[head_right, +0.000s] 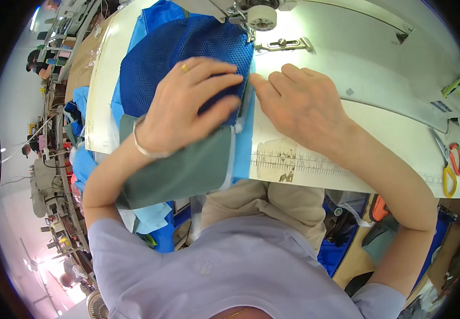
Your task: The person aligns a blue and green fabric bag under the presser foot of an industrial sewing machine and sews along the edge. They repeatedly adjust the fabric, rotate the bag, and guide it through the machine to stitch different sections of the seam.
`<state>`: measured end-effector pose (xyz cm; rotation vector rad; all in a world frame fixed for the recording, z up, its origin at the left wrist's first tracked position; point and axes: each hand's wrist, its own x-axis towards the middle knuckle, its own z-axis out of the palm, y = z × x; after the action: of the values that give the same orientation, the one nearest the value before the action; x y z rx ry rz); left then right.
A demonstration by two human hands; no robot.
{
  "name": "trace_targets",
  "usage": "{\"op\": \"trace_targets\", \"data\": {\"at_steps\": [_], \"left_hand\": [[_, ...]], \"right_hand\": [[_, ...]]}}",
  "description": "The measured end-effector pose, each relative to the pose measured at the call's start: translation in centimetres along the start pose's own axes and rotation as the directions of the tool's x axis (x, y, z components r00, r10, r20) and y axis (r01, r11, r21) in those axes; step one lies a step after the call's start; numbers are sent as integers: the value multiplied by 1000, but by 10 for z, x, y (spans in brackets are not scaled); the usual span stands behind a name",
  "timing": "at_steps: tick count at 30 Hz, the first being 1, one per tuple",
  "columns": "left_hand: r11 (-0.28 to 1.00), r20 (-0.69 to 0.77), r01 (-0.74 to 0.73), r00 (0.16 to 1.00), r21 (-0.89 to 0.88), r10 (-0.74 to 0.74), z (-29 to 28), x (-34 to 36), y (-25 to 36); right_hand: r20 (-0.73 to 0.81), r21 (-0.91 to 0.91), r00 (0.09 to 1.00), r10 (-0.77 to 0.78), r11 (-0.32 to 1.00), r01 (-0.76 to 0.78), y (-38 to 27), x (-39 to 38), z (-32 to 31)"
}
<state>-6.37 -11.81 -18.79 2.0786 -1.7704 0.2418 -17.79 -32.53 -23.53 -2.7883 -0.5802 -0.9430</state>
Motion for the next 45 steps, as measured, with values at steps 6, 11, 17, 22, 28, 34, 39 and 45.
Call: {"op": "trace_targets", "data": {"at_steps": [6, 11, 17, 22, 28, 34, 39, 45], "left_hand": [[963, 129, 253, 956, 90, -263, -12, -23, 50], [964, 124, 265, 956, 31, -267, -15, -30, 43], [940, -64, 331, 943, 81, -326, -2, -27, 32], [938, -81, 344, 936, 26, -341, -11, -25, 38], [959, -77, 208, 978, 194, -196, -42, 2, 50], [961, 42, 114, 991, 253, -129, -2, -20, 58], [972, 10, 194, 980, 130, -197, 0, -25, 52], [957, -33, 281, 960, 69, -279, -10, -27, 49]], "right_hand": [[88, 141, 996, 8, 990, -20, -27, -13, -38], [-18, 266, 1000, 26, 964, -20, -65, -35, -34], [-43, 245, 995, 95, 966, -81, -104, -29, -15], [-61, 164, 998, 29, 986, -18, -112, -36, -13], [1, 185, 1000, 18, 983, -18, -128, -38, -8], [-3, 210, 1000, 25, 977, -24, -126, -41, -10], [-14, 355, 1000, 19, 935, -13, -110, -43, -18], [-89, 280, 992, 95, 958, -66, -38, -15, -15]]}}
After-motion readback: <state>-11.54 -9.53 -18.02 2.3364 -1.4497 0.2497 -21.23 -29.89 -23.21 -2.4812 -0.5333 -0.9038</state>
